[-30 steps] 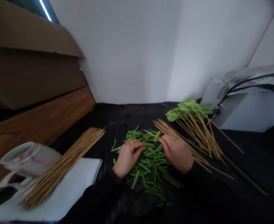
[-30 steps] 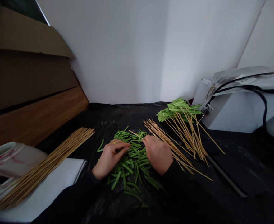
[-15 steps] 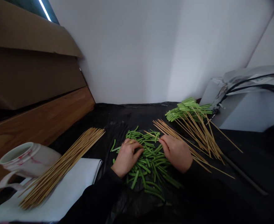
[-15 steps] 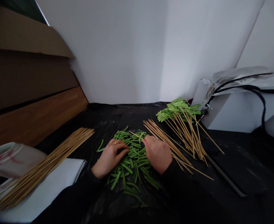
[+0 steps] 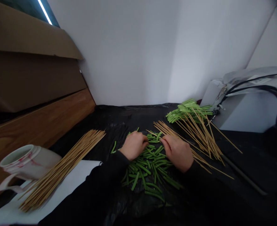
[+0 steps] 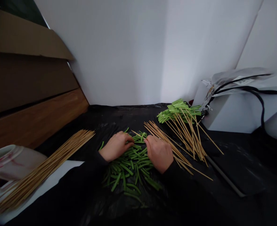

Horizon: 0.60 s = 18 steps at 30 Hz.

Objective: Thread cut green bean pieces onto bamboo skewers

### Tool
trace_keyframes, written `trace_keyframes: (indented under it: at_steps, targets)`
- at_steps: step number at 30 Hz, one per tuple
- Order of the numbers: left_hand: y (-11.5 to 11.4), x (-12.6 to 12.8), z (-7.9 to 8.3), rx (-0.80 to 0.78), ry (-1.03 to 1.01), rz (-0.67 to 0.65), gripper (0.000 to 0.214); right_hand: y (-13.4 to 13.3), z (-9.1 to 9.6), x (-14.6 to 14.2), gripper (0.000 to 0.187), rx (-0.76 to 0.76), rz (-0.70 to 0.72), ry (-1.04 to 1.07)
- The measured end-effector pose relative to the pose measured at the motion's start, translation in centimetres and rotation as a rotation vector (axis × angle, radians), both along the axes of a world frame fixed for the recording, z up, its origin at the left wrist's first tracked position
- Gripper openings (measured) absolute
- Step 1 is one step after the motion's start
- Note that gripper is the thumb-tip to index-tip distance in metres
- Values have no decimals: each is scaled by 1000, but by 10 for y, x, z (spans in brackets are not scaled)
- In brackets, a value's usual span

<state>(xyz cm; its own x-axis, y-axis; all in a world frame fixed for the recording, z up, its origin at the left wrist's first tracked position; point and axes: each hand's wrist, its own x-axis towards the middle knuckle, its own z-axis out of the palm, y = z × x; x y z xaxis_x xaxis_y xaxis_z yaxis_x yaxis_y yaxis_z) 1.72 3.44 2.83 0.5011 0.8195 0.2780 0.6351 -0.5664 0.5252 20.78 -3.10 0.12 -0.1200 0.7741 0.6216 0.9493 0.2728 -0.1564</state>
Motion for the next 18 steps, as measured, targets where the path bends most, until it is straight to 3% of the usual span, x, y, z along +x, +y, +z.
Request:
trace_keyframes:
  at_steps: [6,11,15,18]
  targets:
    - [13,32,-16,113,251,46,4,1,1,1,26,-15,-12,16]
    - [16,30,-15,132,265,47,6,1,0,1,26,4,-4,21]
    - [13,8,-5,54,111,83,6,0,2,0,26,19,3,49]
    - [6,-10,-4,-38,-160,125,18,-3,3,-3,26,26,26,60]
